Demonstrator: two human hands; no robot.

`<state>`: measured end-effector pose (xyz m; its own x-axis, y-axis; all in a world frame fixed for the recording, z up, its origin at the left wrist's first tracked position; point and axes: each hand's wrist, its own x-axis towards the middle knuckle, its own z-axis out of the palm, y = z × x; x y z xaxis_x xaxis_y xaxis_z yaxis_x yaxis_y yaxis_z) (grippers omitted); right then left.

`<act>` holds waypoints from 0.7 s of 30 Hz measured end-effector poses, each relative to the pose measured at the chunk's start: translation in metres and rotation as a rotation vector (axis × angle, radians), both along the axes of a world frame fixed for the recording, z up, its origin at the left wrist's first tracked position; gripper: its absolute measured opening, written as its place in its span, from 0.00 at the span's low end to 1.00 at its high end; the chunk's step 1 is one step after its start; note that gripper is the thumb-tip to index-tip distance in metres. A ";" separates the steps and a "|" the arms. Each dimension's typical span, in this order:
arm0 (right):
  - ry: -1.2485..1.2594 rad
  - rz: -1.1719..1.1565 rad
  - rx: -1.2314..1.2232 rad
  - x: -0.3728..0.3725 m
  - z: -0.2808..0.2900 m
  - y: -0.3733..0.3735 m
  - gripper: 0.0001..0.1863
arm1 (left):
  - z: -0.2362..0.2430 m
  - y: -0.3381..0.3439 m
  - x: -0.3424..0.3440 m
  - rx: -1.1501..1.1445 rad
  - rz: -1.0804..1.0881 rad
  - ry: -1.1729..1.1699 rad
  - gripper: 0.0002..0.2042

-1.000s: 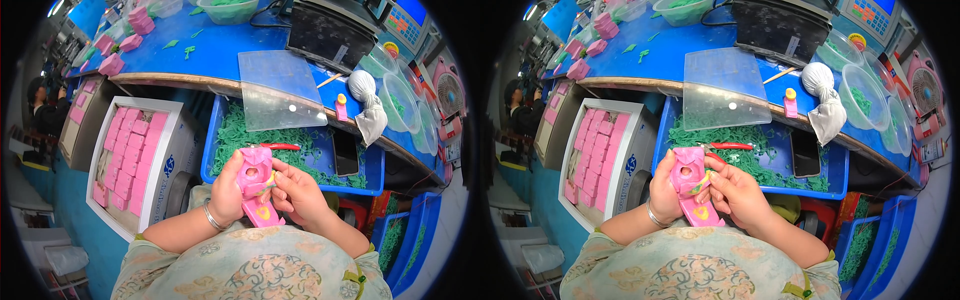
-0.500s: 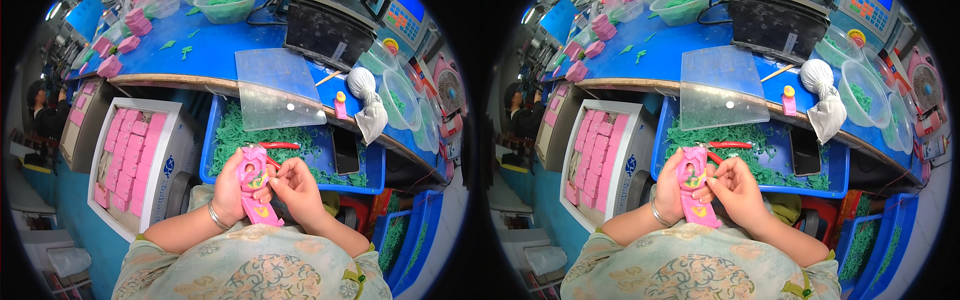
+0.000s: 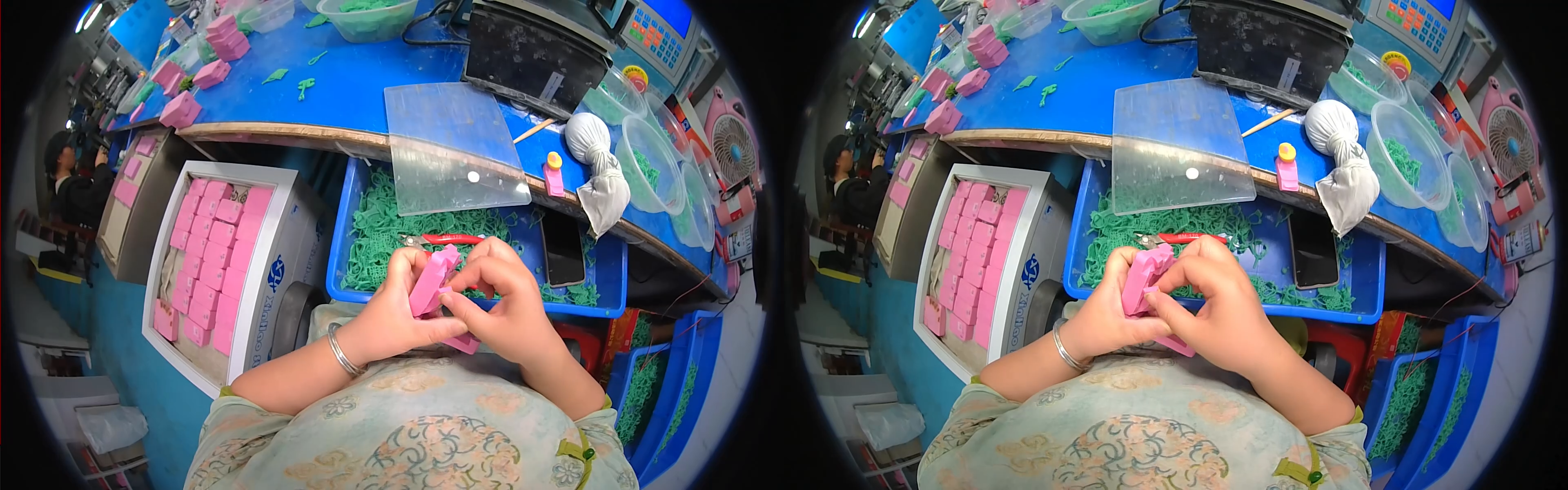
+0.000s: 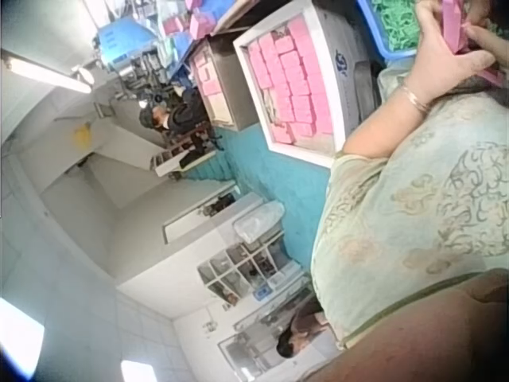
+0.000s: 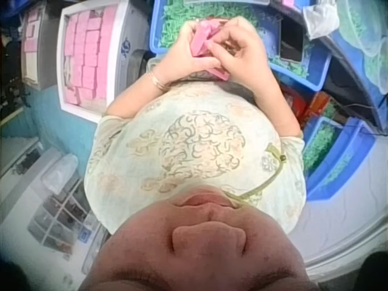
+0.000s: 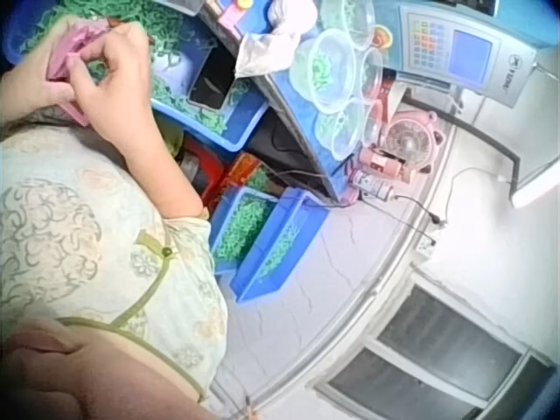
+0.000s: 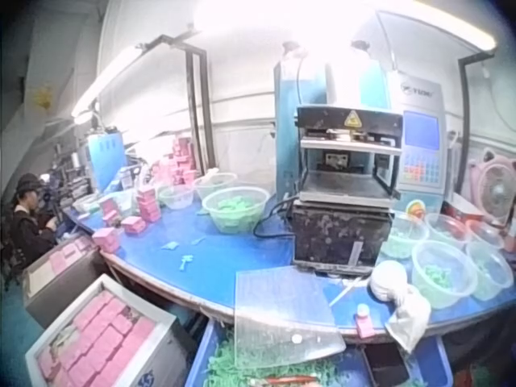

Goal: Trimming excess material from green wax patterns and placing them into pink rubber molds for casting.

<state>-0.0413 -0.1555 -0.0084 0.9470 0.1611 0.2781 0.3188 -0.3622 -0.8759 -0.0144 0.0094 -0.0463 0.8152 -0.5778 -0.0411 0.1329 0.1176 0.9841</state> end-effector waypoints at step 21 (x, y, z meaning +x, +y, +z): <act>-0.438 0.090 -0.165 -0.007 -0.002 -0.006 0.17 | 0.008 0.002 0.000 -0.145 -0.119 0.050 0.22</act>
<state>-0.0485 -0.1611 -0.0104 0.7263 0.3125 0.6123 0.6820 -0.4390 -0.5849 -0.0145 0.0113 -0.0386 0.7396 -0.6729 0.0106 0.2026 0.2377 0.9500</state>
